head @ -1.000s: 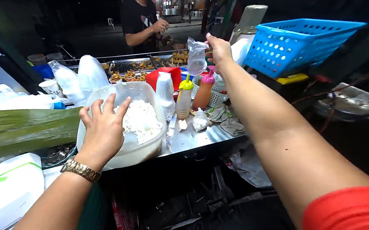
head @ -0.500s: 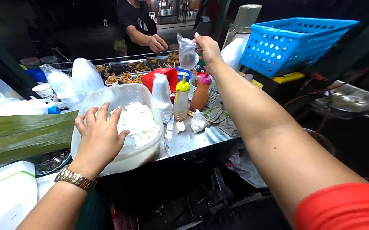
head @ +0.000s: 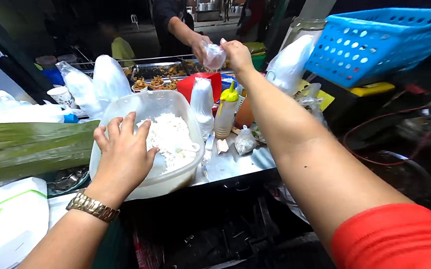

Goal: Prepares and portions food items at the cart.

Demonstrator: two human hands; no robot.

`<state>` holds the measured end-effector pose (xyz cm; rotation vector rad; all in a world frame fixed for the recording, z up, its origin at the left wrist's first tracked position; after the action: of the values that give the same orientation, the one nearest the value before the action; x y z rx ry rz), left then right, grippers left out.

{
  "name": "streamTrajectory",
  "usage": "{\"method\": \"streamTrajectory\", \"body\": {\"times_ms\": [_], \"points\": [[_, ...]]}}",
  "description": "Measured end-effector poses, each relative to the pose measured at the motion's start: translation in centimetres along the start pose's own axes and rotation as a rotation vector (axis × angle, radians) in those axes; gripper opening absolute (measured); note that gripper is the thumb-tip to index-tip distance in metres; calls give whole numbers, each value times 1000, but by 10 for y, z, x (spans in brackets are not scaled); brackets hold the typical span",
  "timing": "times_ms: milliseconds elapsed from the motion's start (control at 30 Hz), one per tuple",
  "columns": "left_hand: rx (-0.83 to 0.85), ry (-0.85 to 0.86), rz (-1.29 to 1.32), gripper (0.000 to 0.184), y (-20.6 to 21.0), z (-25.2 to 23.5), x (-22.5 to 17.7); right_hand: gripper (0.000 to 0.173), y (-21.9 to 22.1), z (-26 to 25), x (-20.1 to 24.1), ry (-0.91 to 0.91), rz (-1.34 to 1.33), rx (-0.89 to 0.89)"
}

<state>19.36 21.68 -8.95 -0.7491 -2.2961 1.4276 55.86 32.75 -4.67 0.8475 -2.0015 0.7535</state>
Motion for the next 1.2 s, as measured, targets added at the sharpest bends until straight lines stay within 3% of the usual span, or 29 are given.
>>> {"method": "streamTrajectory", "body": {"times_ms": [267,367,467,567,633,700,767,833,1000,1100,1200], "points": [[12,30,15,54,2,0,4,51,-27,5,0,-67,170,-18],[-1,21,26,51,-2,-2,4,42,-51,43,8,-165,164,-61],[-81,43,15,59,-4,-2,4,34,-69,146,-1,-227,199,68],[-167,83,27,66,-2,-2,4,25,-83,295,-66,-186,334,363],[-204,121,40,66,-1,-1,1,24,-94,391,-101,-83,435,594],[-236,182,56,64,-3,2,-8,23,-110,473,-113,158,462,772],[-272,282,48,59,-9,5,-26,20,-126,539,-121,282,449,818],[-311,399,23,54,-15,6,-50,19,-140,579,-127,249,437,826],[-352,507,100,47,-19,11,-118,22,-146,602,-140,-16,501,736],[-326,391,268,47,-21,31,-148,21,-140,603,-139,-79,533,739],[-228,247,493,47,-4,73,-168,24,-140,600,-135,-23,508,783]]}}
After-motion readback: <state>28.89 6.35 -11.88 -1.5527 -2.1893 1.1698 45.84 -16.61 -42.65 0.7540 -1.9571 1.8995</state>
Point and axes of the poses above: each hand's wrist, its own z-axis away from the middle knuckle, its own y-axis out of the palm, x = y × z, the point moved 3 cm from there along -z, towards the middle knuckle, and after that the axes turned 2 degrees about -y, right-handed, at the moved point
